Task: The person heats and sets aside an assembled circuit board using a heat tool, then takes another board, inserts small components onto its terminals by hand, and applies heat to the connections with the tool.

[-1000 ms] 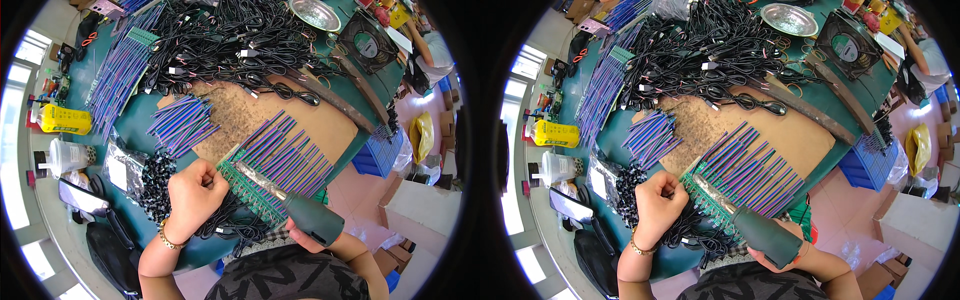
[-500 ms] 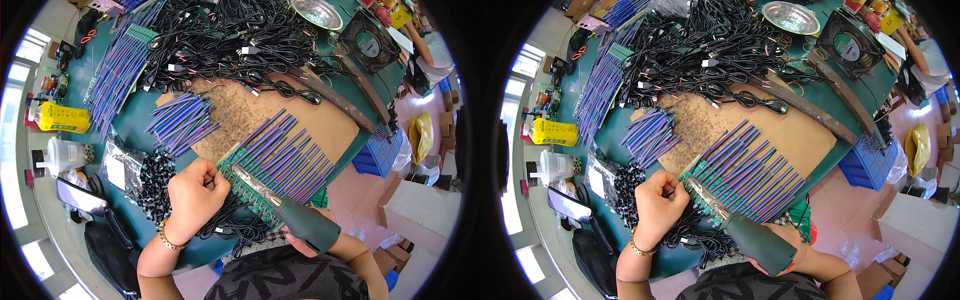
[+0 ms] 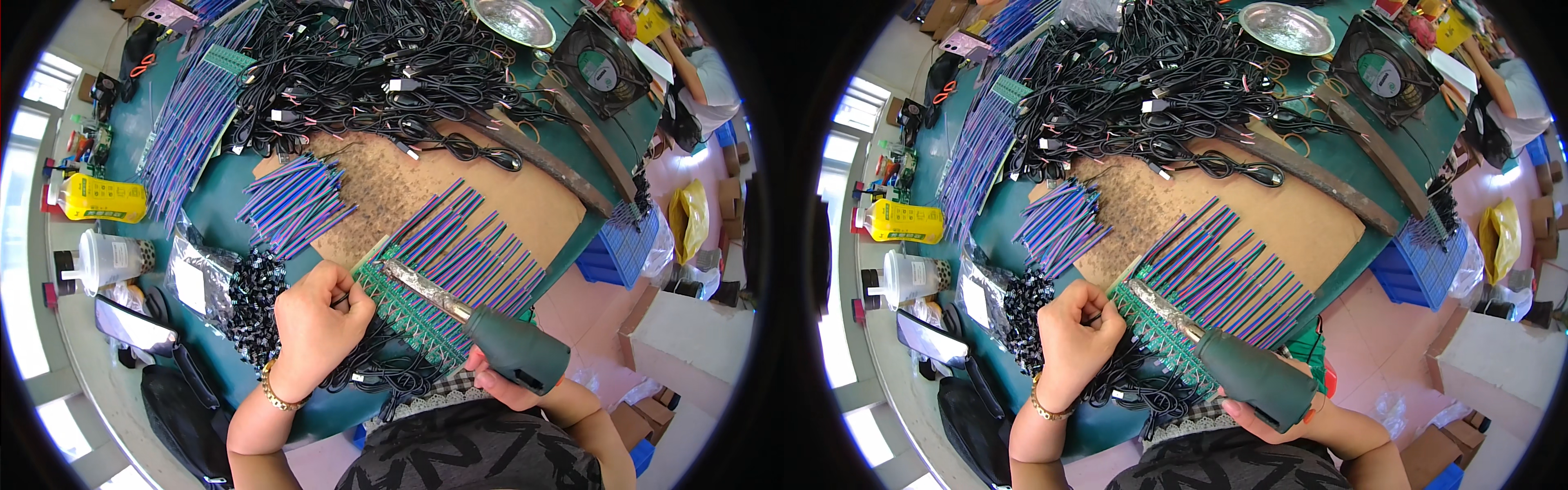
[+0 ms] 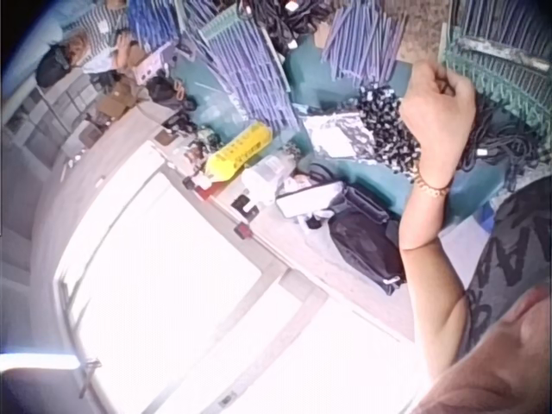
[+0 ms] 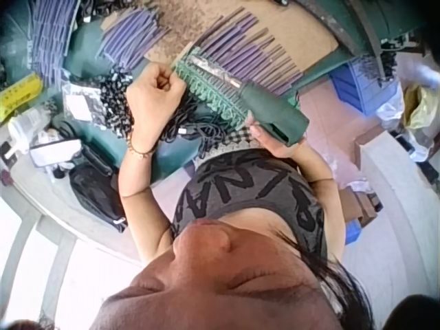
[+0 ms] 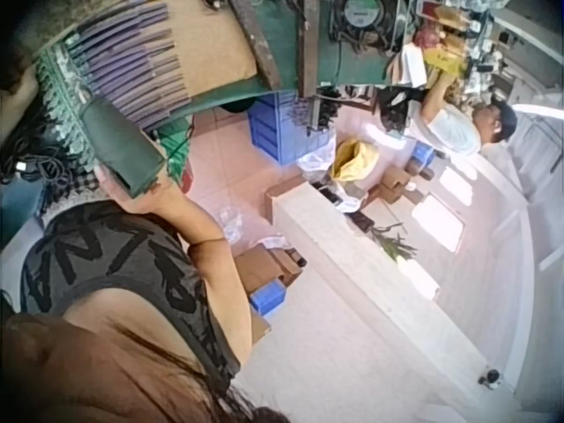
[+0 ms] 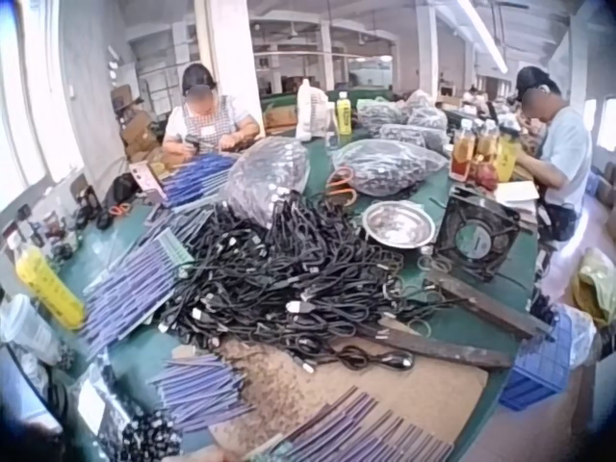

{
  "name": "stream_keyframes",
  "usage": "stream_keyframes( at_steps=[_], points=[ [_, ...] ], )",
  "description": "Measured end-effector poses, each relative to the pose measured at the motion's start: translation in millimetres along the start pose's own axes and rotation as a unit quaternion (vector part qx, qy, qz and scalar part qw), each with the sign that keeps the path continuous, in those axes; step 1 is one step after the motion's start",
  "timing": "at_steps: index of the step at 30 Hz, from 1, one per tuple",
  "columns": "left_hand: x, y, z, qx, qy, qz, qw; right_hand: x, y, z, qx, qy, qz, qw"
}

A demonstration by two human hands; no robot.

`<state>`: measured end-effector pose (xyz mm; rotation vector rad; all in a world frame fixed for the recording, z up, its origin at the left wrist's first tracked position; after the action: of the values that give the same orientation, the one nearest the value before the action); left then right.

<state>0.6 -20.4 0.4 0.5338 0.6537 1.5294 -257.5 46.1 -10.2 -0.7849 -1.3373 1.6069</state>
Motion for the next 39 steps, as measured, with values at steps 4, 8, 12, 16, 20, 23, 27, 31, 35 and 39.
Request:
stream_keyframes(
  at_steps=[4, 8, 12, 16, 20, 23, 27, 31, 35, 39],
  points=[
    [1.1, 1.8, -0.4, 0.003, 0.012, -0.009, 1.000, -2.2, -0.2, 2.7, -0.038, -0.045, -0.037, 0.998],
    [1.0, 2.2, -0.2, 0.006, 0.014, -0.017, 1.000, -3.4, 0.8, 1.3, -0.049, -0.010, -0.041, 0.998],
    [0.0, 3.7, -1.1, 0.002, 0.000, 0.001, 1.000, -3.1, 5.8, 1.5, -0.022, -0.004, -0.009, 1.000],
    [0.7, 1.0, -0.8, 0.004, 0.015, 0.018, 1.000, -10.5, 0.8, 4.4, 0.097, -0.053, 0.101, 0.989],
    [-2.2, 1.7, -0.5, 0.008, 0.009, 0.035, 0.999, -3.9, 6.6, -2.0, -0.097, -0.058, -0.093, 0.989],
    [-6.3, 2.6, -1.1, 0.003, 0.000, 0.033, 0.999, -1.5, 4.4, -0.9, 0.034, -0.051, 0.021, 0.998],
    [-7.3, -1.3, -0.8, 0.010, -0.010, 0.045, 0.999, -0.2, 12.6, 1.9, 0.108, -0.073, 0.112, 0.985],
    [-8.1, -2.1, -0.3, 0.022, -0.024, 0.069, 0.997, -4.6, 10.7, -1.9, 0.160, -0.052, 0.155, 0.974],
    [-10.9, -0.8, 2.3, 0.035, -0.039, 0.091, 0.994, -5.7, 14.2, -3.7, 0.126, -0.044, 0.135, 0.982],
    [-15.0, 1.2, 0.5, 0.043, -0.051, 0.087, 0.994, -15.4, -8.6, 5.2, 0.172, -0.032, 0.165, 0.971]
  ],
)
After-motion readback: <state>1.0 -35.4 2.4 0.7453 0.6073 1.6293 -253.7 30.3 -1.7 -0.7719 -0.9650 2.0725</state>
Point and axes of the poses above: each hand's wrist, its own x-axis away from the middle knuckle, its own z-axis out of the back of the hand, y = z × x, the point moved 2 cm from there along -x, towards the middle knuckle, and after that the axes turned 3 degrees about x, right-handed, at the moved point
